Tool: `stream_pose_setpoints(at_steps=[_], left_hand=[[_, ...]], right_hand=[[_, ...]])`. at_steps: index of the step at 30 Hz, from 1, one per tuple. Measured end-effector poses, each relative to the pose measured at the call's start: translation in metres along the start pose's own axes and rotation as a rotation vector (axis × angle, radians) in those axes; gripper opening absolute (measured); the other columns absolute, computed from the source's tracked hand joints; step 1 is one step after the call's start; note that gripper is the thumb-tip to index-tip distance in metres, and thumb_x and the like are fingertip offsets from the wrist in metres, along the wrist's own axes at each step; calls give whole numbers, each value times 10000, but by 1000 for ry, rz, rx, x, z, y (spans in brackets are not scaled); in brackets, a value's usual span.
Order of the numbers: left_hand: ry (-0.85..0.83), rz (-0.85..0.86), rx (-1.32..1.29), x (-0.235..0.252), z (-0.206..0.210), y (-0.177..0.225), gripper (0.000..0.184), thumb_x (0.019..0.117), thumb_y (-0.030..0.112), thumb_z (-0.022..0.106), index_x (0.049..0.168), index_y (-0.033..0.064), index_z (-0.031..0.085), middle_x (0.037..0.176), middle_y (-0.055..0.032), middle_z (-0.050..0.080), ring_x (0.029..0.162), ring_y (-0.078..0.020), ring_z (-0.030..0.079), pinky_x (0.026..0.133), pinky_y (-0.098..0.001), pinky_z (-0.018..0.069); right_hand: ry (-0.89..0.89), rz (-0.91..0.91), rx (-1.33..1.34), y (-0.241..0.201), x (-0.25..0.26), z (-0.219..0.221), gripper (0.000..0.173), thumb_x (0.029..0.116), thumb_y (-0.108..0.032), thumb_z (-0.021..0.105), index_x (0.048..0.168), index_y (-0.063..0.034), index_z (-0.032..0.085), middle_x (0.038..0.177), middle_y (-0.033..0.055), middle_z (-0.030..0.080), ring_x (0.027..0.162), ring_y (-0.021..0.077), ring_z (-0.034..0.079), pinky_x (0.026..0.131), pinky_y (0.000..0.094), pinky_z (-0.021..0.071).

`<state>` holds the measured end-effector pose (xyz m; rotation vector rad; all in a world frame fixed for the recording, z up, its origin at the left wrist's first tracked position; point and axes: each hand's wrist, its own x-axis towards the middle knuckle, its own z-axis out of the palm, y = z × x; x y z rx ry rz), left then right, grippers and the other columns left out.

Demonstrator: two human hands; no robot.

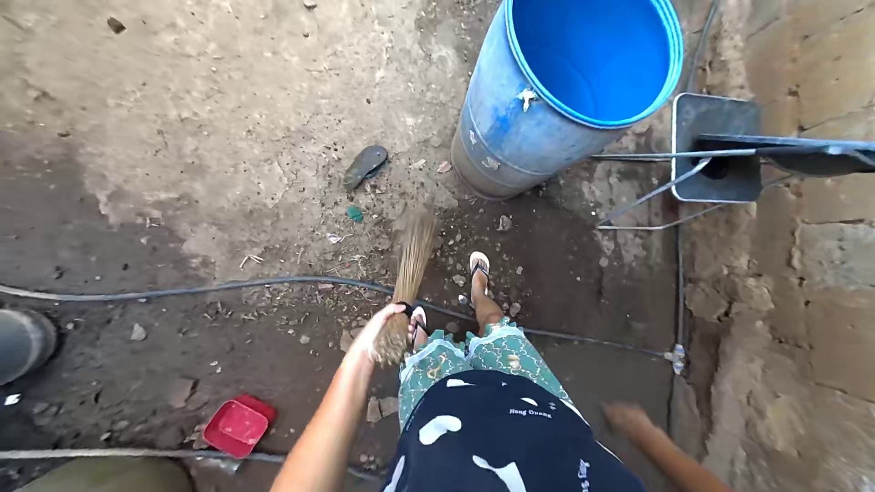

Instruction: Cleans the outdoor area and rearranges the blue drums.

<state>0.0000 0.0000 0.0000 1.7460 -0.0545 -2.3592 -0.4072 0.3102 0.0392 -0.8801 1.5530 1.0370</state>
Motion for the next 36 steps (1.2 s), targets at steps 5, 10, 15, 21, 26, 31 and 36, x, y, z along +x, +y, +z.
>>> stream_pose_setpoints(at_steps=[5, 10, 15, 21, 26, 31, 36], left_hand=[[193, 101, 46, 51, 22, 35, 177, 1066, 196, 407, 1127, 72, 517, 731, -66, 591, 556, -149, 608, 498, -274, 538], [220, 177, -54, 19, 119, -56, 441, 1051, 137, 519, 1455, 43, 368, 895, -138, 644, 693, -202, 665, 628, -359, 595], [12, -145, -111, 3, 174, -50, 248, 1041, 123, 462, 1283, 71, 453, 793, -94, 615, 606, -177, 634, 544, -311, 566], [80, -1, 244, 117, 168, 54, 279, 1032, 161, 514, 1295, 68, 521, 871, -85, 599, 666, -164, 604, 616, -314, 551], [274, 190, -35, 107, 198, 5, 786, 996, 103, 594, 1632, 168, 137, 1188, -226, 589, 850, -291, 656, 724, -455, 584], [24, -112, -397, -11, 250, -8, 197, 1073, 201, 374, 1189, 82, 481, 742, -103, 623, 572, -172, 639, 516, -278, 557], [-295, -290, -297, 81, 288, -13, 240, 1058, 247, 391, 992, 60, 527, 701, -67, 610, 545, -133, 617, 493, -237, 535]], right_hand=[[646, -333, -65, -26, 17, -278, 443, 1085, -171, 437, 1490, -2, 494, 1421, 307, 552, 1346, 493, 506, 1115, 627, 385], [1384, -726, -54, -70, 20, -461, 449, 1024, -92, 518, 1461, 13, 523, 1334, 316, 602, 1287, 505, 548, 1104, 617, 404], [1448, -749, -114, -125, 37, -552, 576, 1080, -295, 446, 1565, 6, 372, 1592, 251, 403, 1505, 461, 320, 1218, 647, 191], [1385, -665, -136, -153, 58, -575, 675, 1099, -451, 326, 1606, -8, 286, 1641, 220, 337, 1543, 427, 256, 1233, 670, 63], [1397, -748, -271, -137, 68, -590, 603, 1106, -340, 355, 1604, -6, 293, 1644, 170, 358, 1557, 393, 238, 1226, 687, 36], [1446, -907, -219, -131, 77, -595, 560, 1090, -302, 408, 1551, 15, 399, 1580, 172, 462, 1515, 423, 329, 1187, 744, 88], [1443, -905, -151, -131, 80, -595, 547, 1092, -314, 361, 1552, -26, 421, 1575, 155, 475, 1493, 429, 367, 1167, 762, 127]])
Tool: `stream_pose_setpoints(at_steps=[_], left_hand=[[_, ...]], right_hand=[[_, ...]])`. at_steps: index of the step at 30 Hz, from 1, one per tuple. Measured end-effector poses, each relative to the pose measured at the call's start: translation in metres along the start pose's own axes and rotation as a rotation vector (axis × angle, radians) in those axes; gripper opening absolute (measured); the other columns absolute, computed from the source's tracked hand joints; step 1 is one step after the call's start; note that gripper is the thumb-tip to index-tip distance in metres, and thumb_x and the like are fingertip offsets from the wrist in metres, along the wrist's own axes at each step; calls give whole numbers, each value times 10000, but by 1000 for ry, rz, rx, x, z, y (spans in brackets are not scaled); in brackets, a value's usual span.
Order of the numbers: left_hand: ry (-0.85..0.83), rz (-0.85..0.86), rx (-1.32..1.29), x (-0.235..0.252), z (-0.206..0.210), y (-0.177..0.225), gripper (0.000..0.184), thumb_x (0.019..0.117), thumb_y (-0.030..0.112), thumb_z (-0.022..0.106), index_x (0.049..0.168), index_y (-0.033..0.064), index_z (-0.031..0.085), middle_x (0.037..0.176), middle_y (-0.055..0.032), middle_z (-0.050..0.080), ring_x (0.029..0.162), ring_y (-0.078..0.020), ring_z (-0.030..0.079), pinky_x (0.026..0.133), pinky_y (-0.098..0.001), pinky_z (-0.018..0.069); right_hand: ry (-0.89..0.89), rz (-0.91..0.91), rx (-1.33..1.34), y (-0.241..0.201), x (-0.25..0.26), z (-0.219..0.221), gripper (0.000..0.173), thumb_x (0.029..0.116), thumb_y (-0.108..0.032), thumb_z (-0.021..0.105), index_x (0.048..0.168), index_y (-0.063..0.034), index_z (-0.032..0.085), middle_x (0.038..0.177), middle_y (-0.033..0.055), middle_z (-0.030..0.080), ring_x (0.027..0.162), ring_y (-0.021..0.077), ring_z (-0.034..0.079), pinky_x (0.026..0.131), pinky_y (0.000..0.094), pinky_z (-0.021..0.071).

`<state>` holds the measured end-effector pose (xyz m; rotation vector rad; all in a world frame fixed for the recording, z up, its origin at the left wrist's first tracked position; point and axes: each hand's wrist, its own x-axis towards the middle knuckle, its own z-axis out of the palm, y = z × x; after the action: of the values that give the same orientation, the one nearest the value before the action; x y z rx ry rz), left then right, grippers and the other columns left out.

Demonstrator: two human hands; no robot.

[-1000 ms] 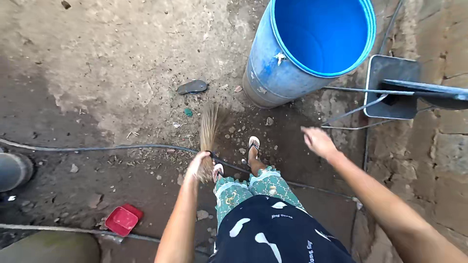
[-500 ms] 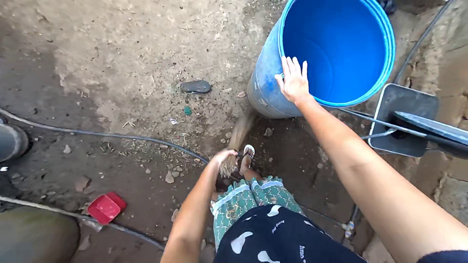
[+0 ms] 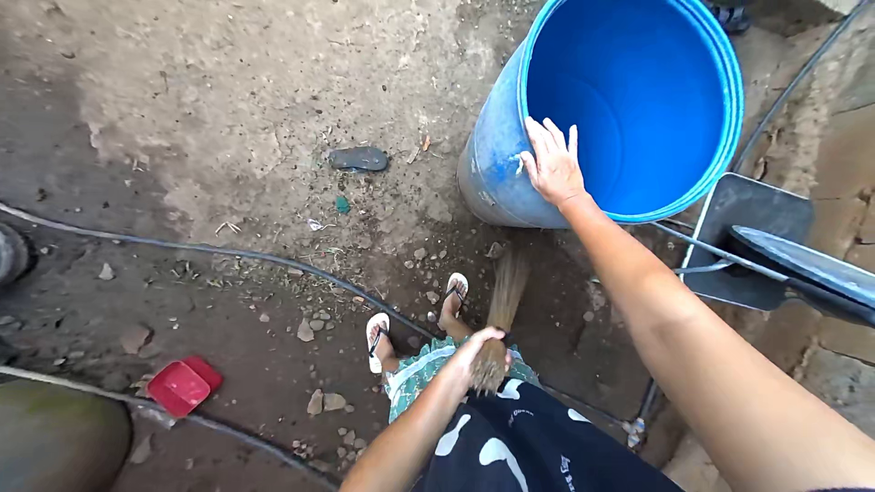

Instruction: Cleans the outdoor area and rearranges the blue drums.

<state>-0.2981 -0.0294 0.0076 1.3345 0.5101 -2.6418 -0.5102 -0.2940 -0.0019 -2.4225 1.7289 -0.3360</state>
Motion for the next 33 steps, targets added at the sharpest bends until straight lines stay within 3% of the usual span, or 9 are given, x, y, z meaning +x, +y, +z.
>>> stream_pose_setpoints(at_steps=[5, 11, 15, 17, 19, 23, 25, 28, 33], left_hand=[[136, 213, -4, 59, -41, 52, 191, 1044, 206, 455, 1131, 51, 528, 716, -90, 609, 562, -178, 625, 521, -305, 559], [309, 260, 40, -31, -36, -2, 491, 1052, 135, 464, 1509, 118, 285, 801, -112, 586, 608, -205, 631, 553, -340, 568], [309, 225, 36, -52, -78, 48, 229, 1070, 235, 389, 1112, 67, 539, 728, -68, 629, 556, -136, 621, 505, -259, 544], [379, 259, 2, -56, -106, 80, 245, 1072, 257, 380, 1027, 68, 530, 710, -60, 598, 531, -132, 597, 483, -255, 532], [472, 382, 29, -55, -115, 76, 215, 1058, 198, 413, 1226, 82, 481, 754, -75, 579, 570, -159, 603, 515, -298, 546], [523, 405, 103, -72, -73, 6, 630, 1042, 133, 499, 1594, 131, 195, 926, -153, 606, 683, -225, 645, 626, -380, 581], [403, 286, 21, -90, -51, -9, 426, 1056, 153, 433, 1468, 132, 325, 799, -105, 602, 615, -192, 639, 567, -328, 572], [162, 15, -15, -85, -23, 0, 256, 1070, 252, 350, 1014, 81, 532, 692, -68, 633, 556, -142, 636, 523, -257, 558], [9, -142, 400, 75, 37, 0, 264, 1027, 259, 531, 1197, 63, 574, 848, -82, 631, 688, -166, 635, 641, -323, 566]], right_hand=[[-1, 11, -8, -1, 1, 0, 578, 1076, -359, 406, 1556, -37, 422, 1560, 169, 488, 1475, 435, 394, 1154, 764, 163], [31, 0, 8, 0, 1, 5, 605, 1063, -399, 437, 1546, -35, 438, 1531, 193, 514, 1456, 445, 420, 1134, 777, 192], [7, 5, 21, 1, 0, 6, 616, 1066, -413, 417, 1563, -49, 414, 1550, 193, 491, 1468, 445, 401, 1142, 770, 188], [4, 5, 27, 1, 1, 5, 619, 1063, -407, 424, 1562, -42, 411, 1547, 204, 490, 1464, 456, 401, 1139, 770, 192], [1, 13, 32, 1, -1, 4, 621, 1062, -410, 430, 1560, -39, 414, 1547, 206, 490, 1463, 454, 403, 1141, 767, 194], [2, 3, 50, 0, 0, 3, 626, 1055, -397, 438, 1548, -13, 419, 1546, 215, 488, 1457, 462, 409, 1132, 767, 208], [-6, 4, 61, 0, 0, 0, 634, 1052, -400, 447, 1549, -8, 413, 1547, 207, 489, 1460, 455, 407, 1137, 760, 210], [-16, 11, 77, -1, -1, -1, 653, 1051, -421, 453, 1553, -6, 405, 1559, 187, 483, 1470, 444, 397, 1144, 755, 203], [-25, 9, 58, 0, -2, -2, 694, 1041, -461, 433, 1563, -7, 386, 1569, 173, 475, 1476, 423, 398, 1165, 733, 202]])
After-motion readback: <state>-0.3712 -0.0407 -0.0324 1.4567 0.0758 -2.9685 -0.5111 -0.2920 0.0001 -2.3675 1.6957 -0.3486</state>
